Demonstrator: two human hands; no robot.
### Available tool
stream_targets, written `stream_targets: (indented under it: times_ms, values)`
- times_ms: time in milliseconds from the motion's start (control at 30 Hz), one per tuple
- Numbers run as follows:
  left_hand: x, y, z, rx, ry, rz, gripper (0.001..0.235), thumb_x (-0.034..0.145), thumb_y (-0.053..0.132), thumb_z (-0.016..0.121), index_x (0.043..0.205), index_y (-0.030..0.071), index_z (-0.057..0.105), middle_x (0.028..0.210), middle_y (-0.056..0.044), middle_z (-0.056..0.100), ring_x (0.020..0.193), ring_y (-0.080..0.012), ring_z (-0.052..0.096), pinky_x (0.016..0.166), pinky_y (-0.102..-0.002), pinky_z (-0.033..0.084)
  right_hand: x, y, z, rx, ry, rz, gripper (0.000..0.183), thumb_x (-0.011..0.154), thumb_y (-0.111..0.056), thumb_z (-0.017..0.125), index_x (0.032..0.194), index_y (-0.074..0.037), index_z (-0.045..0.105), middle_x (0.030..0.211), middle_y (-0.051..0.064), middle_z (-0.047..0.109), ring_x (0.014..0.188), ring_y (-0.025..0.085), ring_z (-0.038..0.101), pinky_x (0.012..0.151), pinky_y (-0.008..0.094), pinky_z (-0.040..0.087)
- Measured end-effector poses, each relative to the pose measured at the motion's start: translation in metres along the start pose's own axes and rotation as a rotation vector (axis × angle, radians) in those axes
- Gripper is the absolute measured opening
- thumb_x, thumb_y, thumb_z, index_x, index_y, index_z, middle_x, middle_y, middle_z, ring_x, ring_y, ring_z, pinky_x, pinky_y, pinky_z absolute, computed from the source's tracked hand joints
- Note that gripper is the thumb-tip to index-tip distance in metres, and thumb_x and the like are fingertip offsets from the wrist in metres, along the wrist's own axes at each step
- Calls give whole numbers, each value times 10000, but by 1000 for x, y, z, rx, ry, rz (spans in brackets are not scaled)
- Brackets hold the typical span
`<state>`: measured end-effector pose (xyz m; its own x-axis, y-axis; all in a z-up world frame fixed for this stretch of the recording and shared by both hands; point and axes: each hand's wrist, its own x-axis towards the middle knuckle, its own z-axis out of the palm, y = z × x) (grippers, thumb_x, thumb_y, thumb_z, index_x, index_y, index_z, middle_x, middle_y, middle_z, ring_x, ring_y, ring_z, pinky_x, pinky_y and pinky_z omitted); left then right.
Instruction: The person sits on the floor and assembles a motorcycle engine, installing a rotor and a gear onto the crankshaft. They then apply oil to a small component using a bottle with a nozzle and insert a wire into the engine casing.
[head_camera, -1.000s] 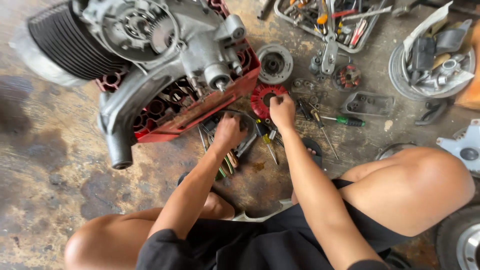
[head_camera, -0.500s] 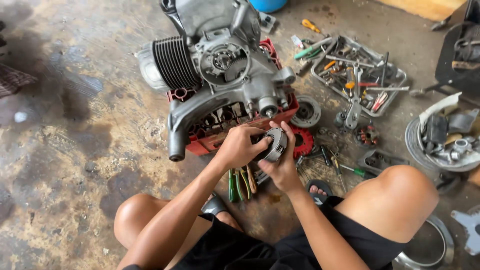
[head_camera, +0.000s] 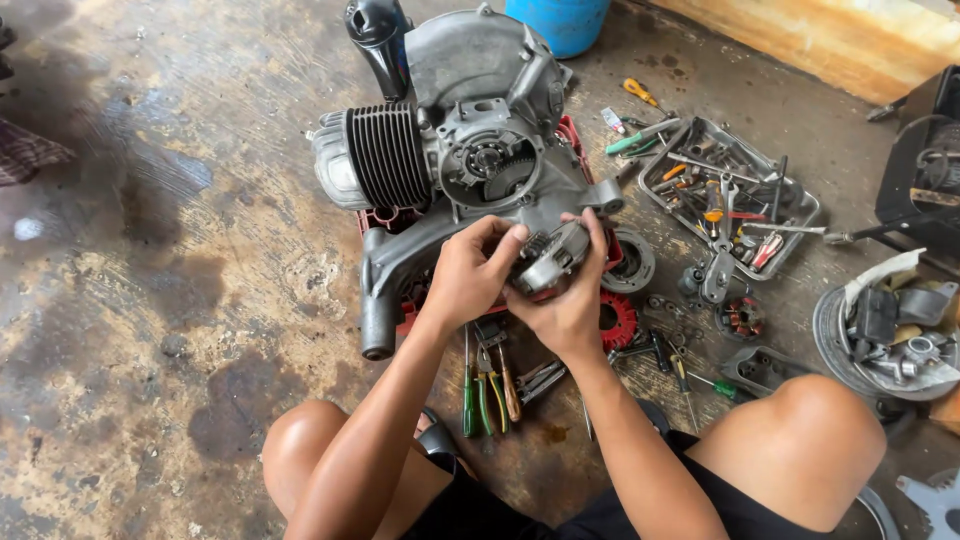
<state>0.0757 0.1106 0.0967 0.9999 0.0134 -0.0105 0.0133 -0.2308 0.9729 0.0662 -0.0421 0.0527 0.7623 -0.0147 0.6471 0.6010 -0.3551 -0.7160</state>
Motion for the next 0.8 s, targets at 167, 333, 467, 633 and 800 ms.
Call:
stream_targets:
  times_ms: [167,333,467,633,800]
  values:
    - [14,1,-33,87,133,93,279,1026,361,548,1101,188,753,970,-112,774,951,-325,743,813,-455,585,25,14,29,-164,89,-67,1187,625,-268,987,1536,26,286,1339,282,489,1189,440,587,1025,616,501]
    - [28,-6,-53,174,256,222,309,1029,293,580,1208,78,710,1068,-173,722,1016,-374,701,859,-485,564,40,30,54,-173,54,-38,1160,633,-319,996,1524,-21,316,1315,257,443,1176,454,558,999,679,459]
    - [42,-9,-57,449,297,397,531,1003,273,627,1420,-39,528,1393,-273,527,1305,-450,470,1056,-555,403,47,52,84,-317,124,-28,1119,589,-315,986,1477,-20,372,1278,234,486,1156,440,608,990,595,496]
    - [64,-33,-54,558,224,399,769,983,486,646,1542,13,411,1559,-229,431,1414,-425,383,1078,-577,317,53,59,100,-381,199,-69,1085,534,-336,966,1435,-32,442,1284,194,512,1154,421,616,969,533,527]
    - [69,-37,-59,597,192,418,723,979,441,651,1559,92,397,1557,-158,466,1377,-373,465,1016,-551,316,54,64,102,-480,222,-105,1052,553,-396,930,1437,-39,486,1299,178,499,1188,395,575,995,532,508]
